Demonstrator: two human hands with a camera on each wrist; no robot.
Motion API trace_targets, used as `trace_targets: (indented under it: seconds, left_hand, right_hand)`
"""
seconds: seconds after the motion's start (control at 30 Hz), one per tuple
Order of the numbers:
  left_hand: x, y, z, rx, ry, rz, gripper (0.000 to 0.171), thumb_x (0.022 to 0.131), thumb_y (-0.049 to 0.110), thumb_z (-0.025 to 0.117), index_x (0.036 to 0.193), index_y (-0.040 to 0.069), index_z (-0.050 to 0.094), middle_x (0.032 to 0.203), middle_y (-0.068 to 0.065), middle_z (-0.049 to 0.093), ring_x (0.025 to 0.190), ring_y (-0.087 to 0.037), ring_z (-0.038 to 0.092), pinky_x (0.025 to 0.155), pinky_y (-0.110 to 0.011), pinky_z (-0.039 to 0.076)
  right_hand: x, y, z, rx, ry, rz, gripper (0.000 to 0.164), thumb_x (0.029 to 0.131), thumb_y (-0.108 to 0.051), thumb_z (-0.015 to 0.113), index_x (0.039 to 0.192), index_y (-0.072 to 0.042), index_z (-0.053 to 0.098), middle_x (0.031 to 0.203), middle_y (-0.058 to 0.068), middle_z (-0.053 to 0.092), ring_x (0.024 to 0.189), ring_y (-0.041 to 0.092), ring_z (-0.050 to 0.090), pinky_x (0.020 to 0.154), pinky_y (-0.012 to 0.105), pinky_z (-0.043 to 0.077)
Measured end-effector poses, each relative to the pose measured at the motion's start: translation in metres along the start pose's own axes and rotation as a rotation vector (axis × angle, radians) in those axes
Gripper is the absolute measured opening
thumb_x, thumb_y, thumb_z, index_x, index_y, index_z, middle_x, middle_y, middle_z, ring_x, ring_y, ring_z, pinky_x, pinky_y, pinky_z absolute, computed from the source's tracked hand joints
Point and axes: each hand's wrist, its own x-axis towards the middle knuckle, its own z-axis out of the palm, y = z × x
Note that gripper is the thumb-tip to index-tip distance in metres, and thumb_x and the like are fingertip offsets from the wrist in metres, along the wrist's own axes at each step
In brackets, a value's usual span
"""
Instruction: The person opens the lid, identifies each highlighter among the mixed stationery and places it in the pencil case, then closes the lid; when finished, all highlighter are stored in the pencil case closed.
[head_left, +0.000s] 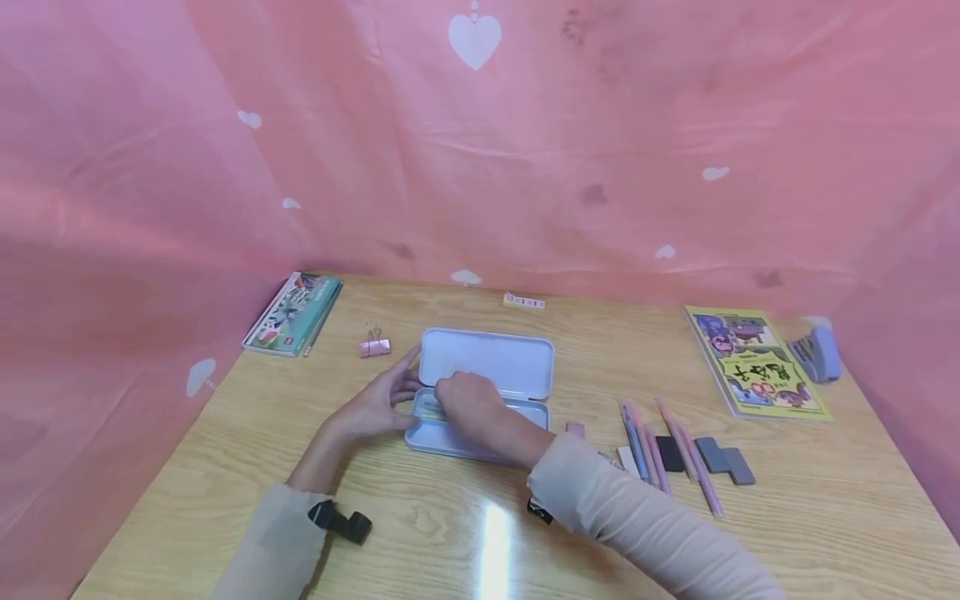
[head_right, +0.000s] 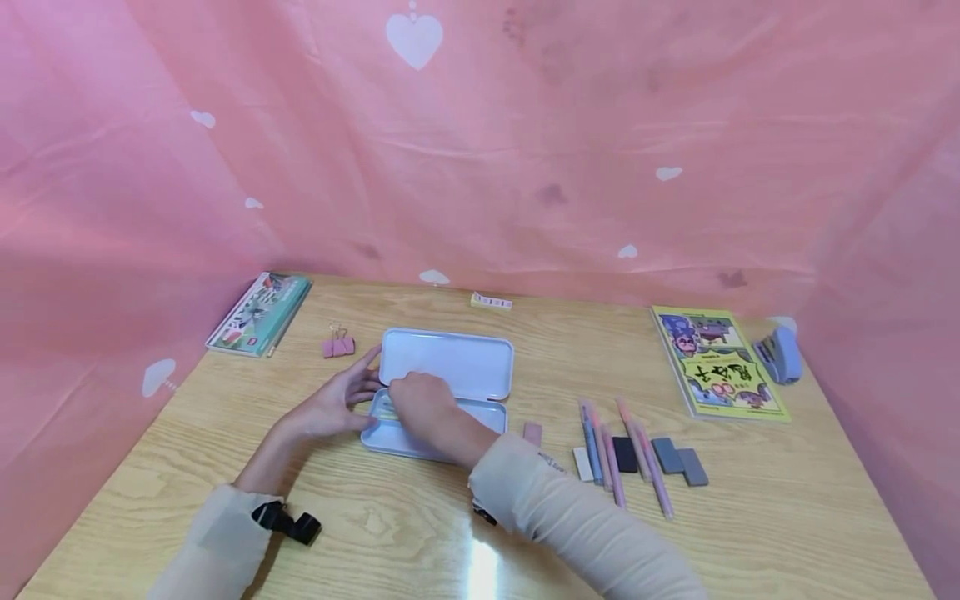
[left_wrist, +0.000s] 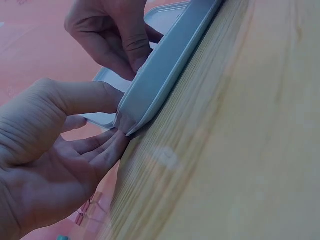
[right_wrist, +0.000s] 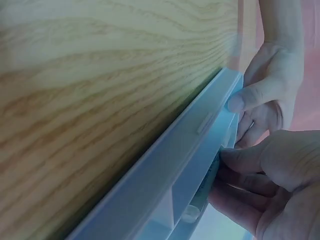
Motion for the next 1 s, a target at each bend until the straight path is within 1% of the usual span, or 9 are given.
trace_targets:
  seconds: [0.1, 0.23, 0.33, 0.4, 0.53, 0.63, 0.8, 0.9, 1.0]
  left_hand:
    - [0.001, 0.001, 0.0, 0.003, -0.001, 0.004, 0.111, 0.071, -0.013, 0.068, 0.152, 0.028, 0.005, 0.131, -0.017, 0.047, 0.125, -0.029, 0.047, 0.108, -0.035, 0.04]
    - [0.002, 0.002, -0.001, 0.006, -0.004, 0.004, 0.111, 0.07, -0.013, 0.068, 0.152, 0.029, 0.005, 0.131, -0.016, 0.047, 0.124, -0.029, 0.047, 0.108, -0.037, 0.039]
    - [0.003, 0.002, 0.0, 0.005, -0.007, -0.001, 0.111, 0.071, -0.013, 0.068, 0.152, 0.03, 0.006, 0.131, -0.016, 0.048, 0.125, -0.029, 0.047, 0.108, -0.037, 0.039]
    - [0.003, 0.002, 0.0, 0.003, -0.008, -0.007, 0.111, 0.071, -0.013, 0.068, 0.152, 0.03, 0.005, 0.131, -0.015, 0.048, 0.125, -0.028, 0.047, 0.108, -0.036, 0.039]
    - [0.002, 0.003, 0.001, -0.001, -0.005, -0.024, 0.112, 0.071, -0.012, 0.069, 0.152, 0.031, 0.004, 0.131, -0.014, 0.049, 0.125, -0.028, 0.047, 0.108, -0.036, 0.039]
    - [0.0, 0.003, 0.002, -0.004, -0.002, -0.035, 0.112, 0.071, -0.011, 0.07, 0.152, 0.031, 0.004, 0.131, -0.013, 0.049, 0.126, -0.027, 0.047, 0.108, -0.036, 0.039]
    - [0.0, 0.002, 0.001, -0.01, 0.007, -0.025, 0.112, 0.072, -0.01, 0.071, 0.152, 0.033, 0.005, 0.131, -0.011, 0.049, 0.125, -0.026, 0.047, 0.11, -0.037, 0.037]
    - [0.001, 0.001, 0.001, -0.017, 0.014, -0.016, 0.112, 0.072, -0.011, 0.071, 0.152, 0.032, 0.005, 0.13, -0.013, 0.049, 0.125, -0.027, 0.046, 0.11, -0.038, 0.036]
    - [0.001, 0.001, 0.001, -0.023, 0.011, -0.017, 0.111, 0.072, -0.011, 0.071, 0.152, 0.029, 0.004, 0.132, -0.016, 0.047, 0.126, -0.03, 0.045, 0.111, -0.041, 0.035]
  right_hand:
    - [0.001, -0.001, 0.003, 0.015, -0.005, -0.003, 0.009, 0.086, -0.008, 0.061, 0.084, -0.013, 0.068, 0.069, -0.001, 0.06, 0.066, 0.015, 0.056, 0.052, 0.03, 0.053]
    - [0.002, 0.0, 0.004, 0.069, -0.013, -0.003, 0.011, 0.085, -0.007, 0.061, 0.08, -0.015, 0.068, 0.061, -0.005, 0.052, 0.06, 0.013, 0.051, 0.048, 0.025, 0.046]
    - [0.002, 0.002, 0.005, 0.104, -0.014, -0.007, 0.011, 0.085, -0.007, 0.062, 0.081, -0.014, 0.068, 0.06, -0.005, 0.051, 0.059, 0.012, 0.049, 0.047, 0.024, 0.043]
    - [0.0, 0.003, 0.005, 0.127, -0.014, -0.008, 0.01, 0.085, -0.007, 0.062, 0.084, -0.014, 0.069, 0.062, -0.005, 0.054, 0.061, 0.013, 0.051, 0.049, 0.024, 0.044]
    - [-0.008, 0.007, -0.004, 0.156, 0.02, 0.004, 0.014, 0.086, -0.014, 0.065, 0.098, -0.014, 0.071, 0.082, -0.001, 0.068, 0.074, 0.016, 0.061, 0.058, 0.029, 0.052]
    - [-0.021, 0.013, -0.016, 0.18, 0.068, 0.023, 0.023, 0.084, -0.021, 0.069, 0.106, -0.015, 0.071, 0.096, 0.001, 0.071, 0.083, 0.018, 0.064, 0.064, 0.034, 0.055]
    - [-0.051, 0.039, -0.032, 0.231, 0.166, 0.069, 0.03, 0.082, -0.027, 0.071, 0.107, -0.011, 0.07, 0.094, 0.005, 0.071, 0.083, 0.02, 0.066, 0.064, 0.036, 0.056]
    - [-0.075, 0.062, -0.041, 0.242, 0.209, 0.134, 0.035, 0.082, -0.029, 0.071, 0.11, -0.009, 0.069, 0.098, 0.009, 0.071, 0.086, 0.022, 0.066, 0.066, 0.037, 0.056]
    - [-0.101, 0.087, -0.048, 0.231, 0.222, 0.222, 0.041, 0.082, -0.033, 0.07, 0.114, -0.008, 0.067, 0.105, 0.012, 0.069, 0.078, 0.022, 0.064, 0.062, 0.039, 0.055]
